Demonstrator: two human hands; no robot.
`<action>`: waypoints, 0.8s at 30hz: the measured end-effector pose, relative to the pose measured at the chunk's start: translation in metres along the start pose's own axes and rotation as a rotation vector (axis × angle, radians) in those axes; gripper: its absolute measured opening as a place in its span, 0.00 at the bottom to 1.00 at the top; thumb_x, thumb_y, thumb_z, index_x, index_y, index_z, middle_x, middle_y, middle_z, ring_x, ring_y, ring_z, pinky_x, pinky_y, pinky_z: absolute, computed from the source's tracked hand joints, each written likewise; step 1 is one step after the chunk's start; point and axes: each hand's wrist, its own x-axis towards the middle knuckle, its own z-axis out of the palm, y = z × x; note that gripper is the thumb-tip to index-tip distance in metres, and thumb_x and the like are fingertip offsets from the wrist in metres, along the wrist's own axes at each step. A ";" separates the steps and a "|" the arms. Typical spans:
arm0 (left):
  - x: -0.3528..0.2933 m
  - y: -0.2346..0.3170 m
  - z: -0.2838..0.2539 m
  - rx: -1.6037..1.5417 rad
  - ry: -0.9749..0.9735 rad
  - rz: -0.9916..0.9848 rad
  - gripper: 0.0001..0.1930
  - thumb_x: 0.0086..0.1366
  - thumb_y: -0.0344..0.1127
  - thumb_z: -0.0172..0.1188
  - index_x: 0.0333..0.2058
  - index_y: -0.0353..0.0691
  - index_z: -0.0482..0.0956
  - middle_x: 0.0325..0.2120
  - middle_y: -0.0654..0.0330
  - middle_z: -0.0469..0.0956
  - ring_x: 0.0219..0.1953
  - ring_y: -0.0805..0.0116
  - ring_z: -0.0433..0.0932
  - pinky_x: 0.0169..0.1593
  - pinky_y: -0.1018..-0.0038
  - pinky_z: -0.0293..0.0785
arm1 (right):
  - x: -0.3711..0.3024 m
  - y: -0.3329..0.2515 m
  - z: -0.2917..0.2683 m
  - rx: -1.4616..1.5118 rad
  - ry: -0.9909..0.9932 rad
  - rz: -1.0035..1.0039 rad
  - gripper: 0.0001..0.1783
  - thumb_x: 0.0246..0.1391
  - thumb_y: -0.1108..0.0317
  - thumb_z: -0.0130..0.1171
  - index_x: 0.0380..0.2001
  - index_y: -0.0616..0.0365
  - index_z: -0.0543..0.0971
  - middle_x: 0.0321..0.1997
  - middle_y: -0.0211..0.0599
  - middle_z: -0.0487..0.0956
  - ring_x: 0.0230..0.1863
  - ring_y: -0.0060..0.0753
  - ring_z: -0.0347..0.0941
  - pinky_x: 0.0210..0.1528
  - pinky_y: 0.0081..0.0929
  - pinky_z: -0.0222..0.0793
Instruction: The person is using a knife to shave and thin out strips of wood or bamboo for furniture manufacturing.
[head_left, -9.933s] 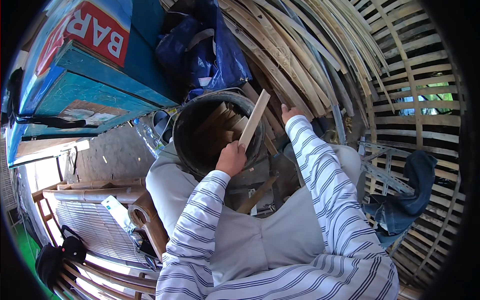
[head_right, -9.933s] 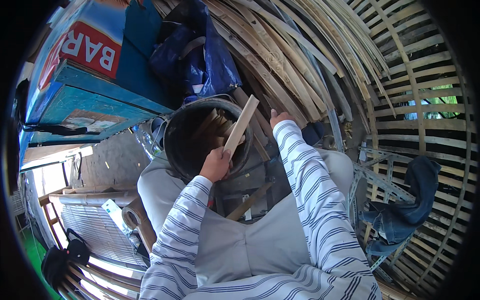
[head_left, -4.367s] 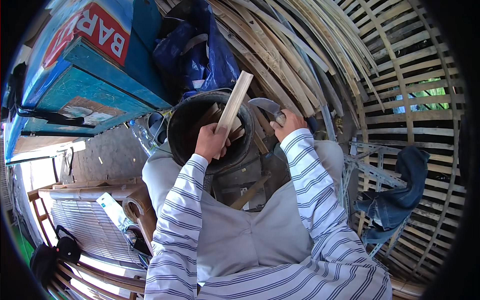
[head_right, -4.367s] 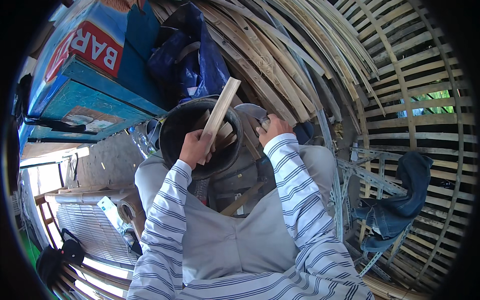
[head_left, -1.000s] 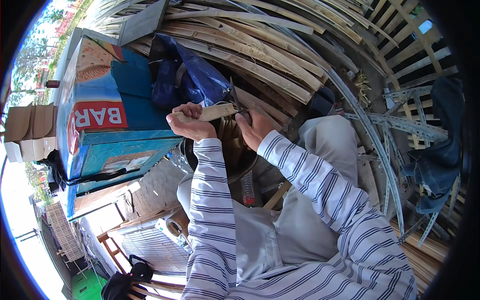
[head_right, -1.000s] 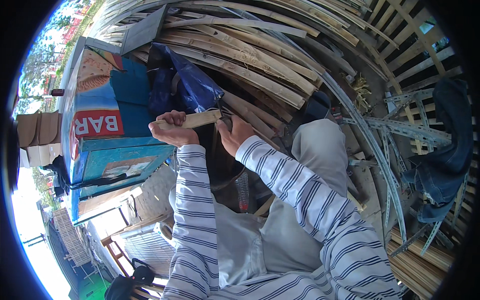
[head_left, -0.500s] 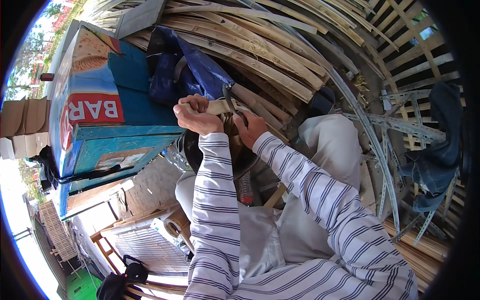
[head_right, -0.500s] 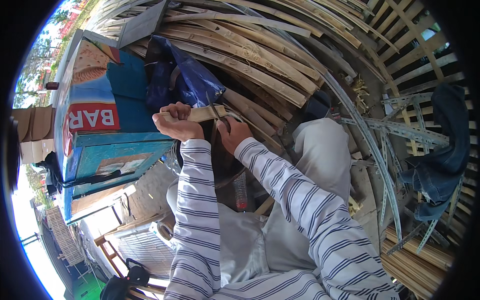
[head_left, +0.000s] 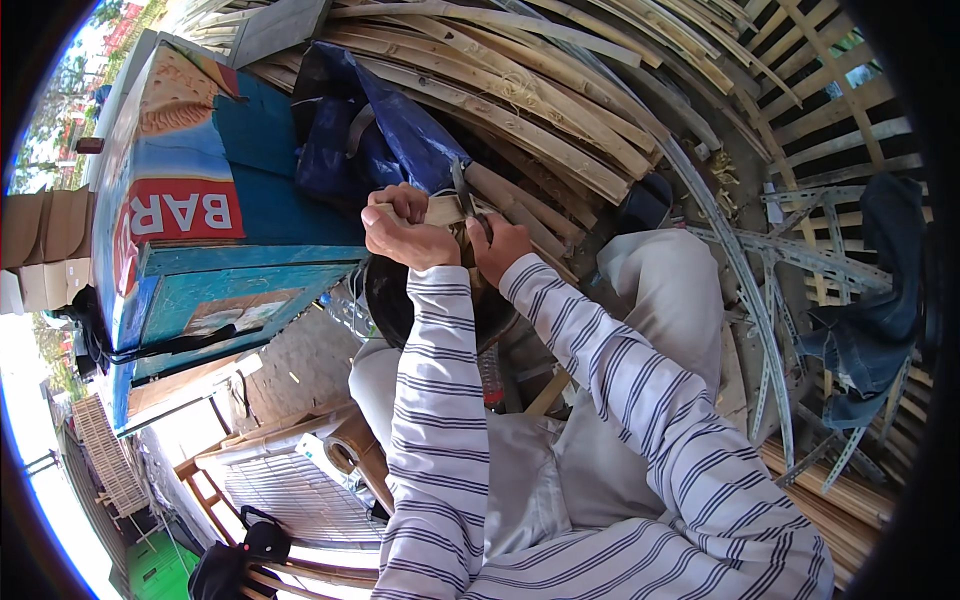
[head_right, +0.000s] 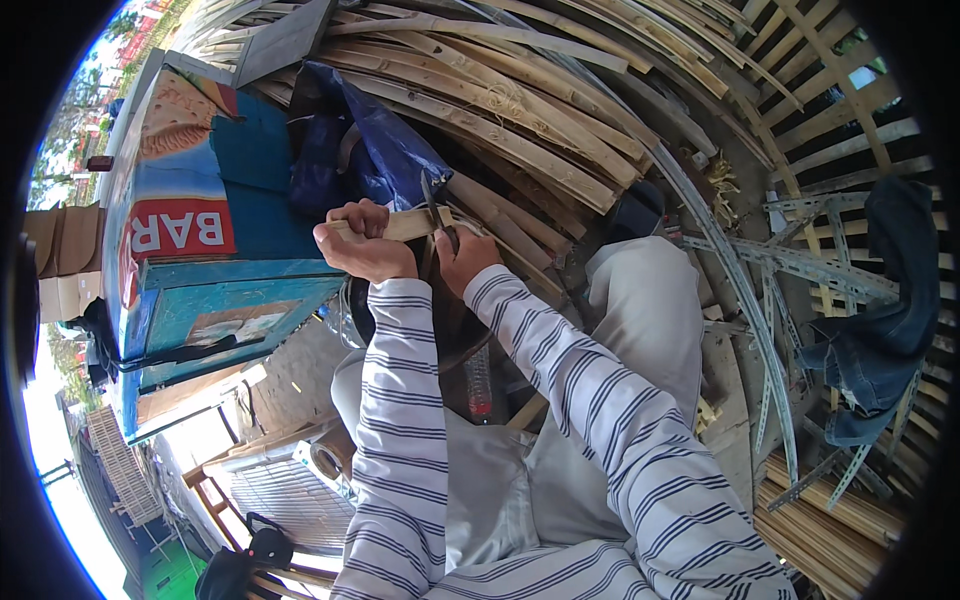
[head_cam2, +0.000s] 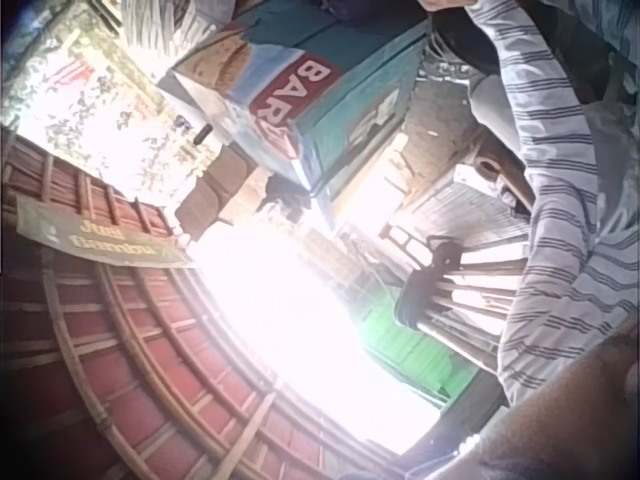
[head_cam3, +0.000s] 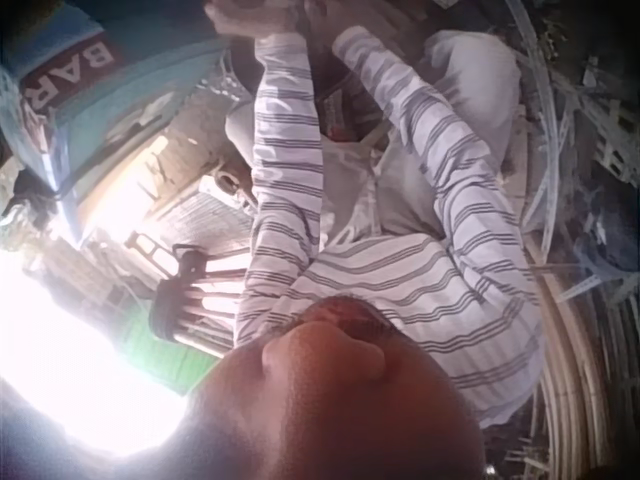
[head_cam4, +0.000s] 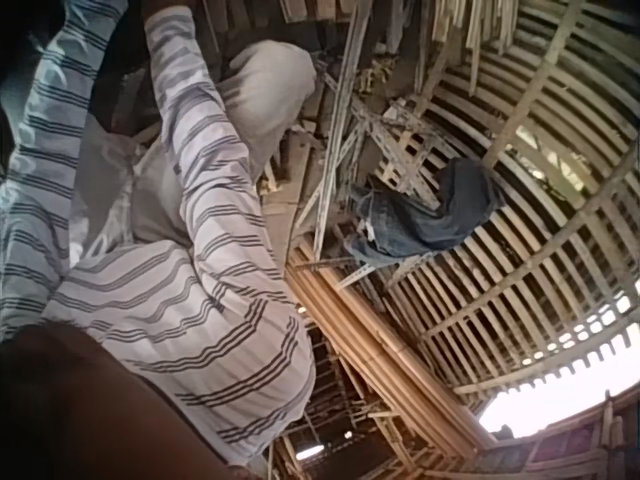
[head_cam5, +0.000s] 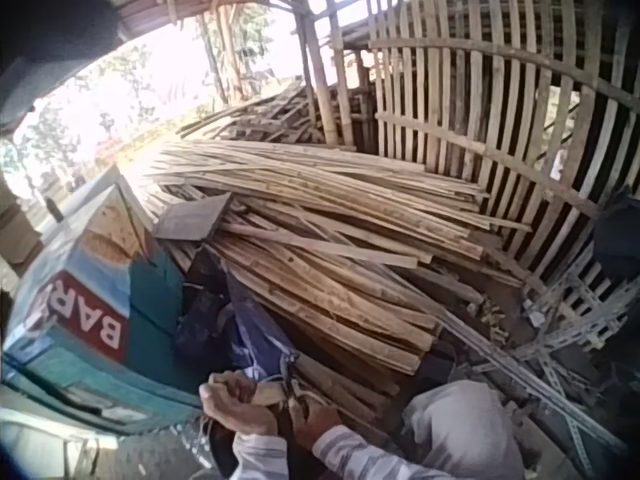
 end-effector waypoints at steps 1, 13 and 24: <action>0.000 0.000 0.000 -0.006 -0.004 0.004 0.27 0.62 0.62 0.41 0.17 0.44 0.56 0.13 0.66 0.51 0.15 0.76 0.52 0.21 0.78 0.46 | 0.001 -0.002 -0.001 -0.059 -0.024 0.043 0.24 0.58 0.51 0.48 0.36 0.65 0.77 0.34 0.59 0.79 0.38 0.61 0.75 0.47 0.45 0.71; 0.007 -0.003 -0.003 0.002 0.097 0.020 0.29 0.63 0.64 0.41 0.18 0.43 0.57 0.14 0.66 0.52 0.16 0.75 0.53 0.21 0.78 0.48 | -0.029 -0.030 -0.040 -0.297 -0.263 0.058 0.32 0.50 0.57 0.58 0.55 0.63 0.64 0.45 0.59 0.77 0.48 0.58 0.73 0.54 0.44 0.69; 0.010 0.001 -0.002 0.006 0.159 0.006 0.29 0.63 0.64 0.41 0.18 0.43 0.57 0.14 0.65 0.52 0.16 0.74 0.53 0.22 0.78 0.48 | -0.037 -0.031 -0.047 -0.134 0.028 -0.074 0.28 0.48 0.58 0.62 0.49 0.63 0.70 0.39 0.57 0.79 0.41 0.57 0.76 0.47 0.42 0.73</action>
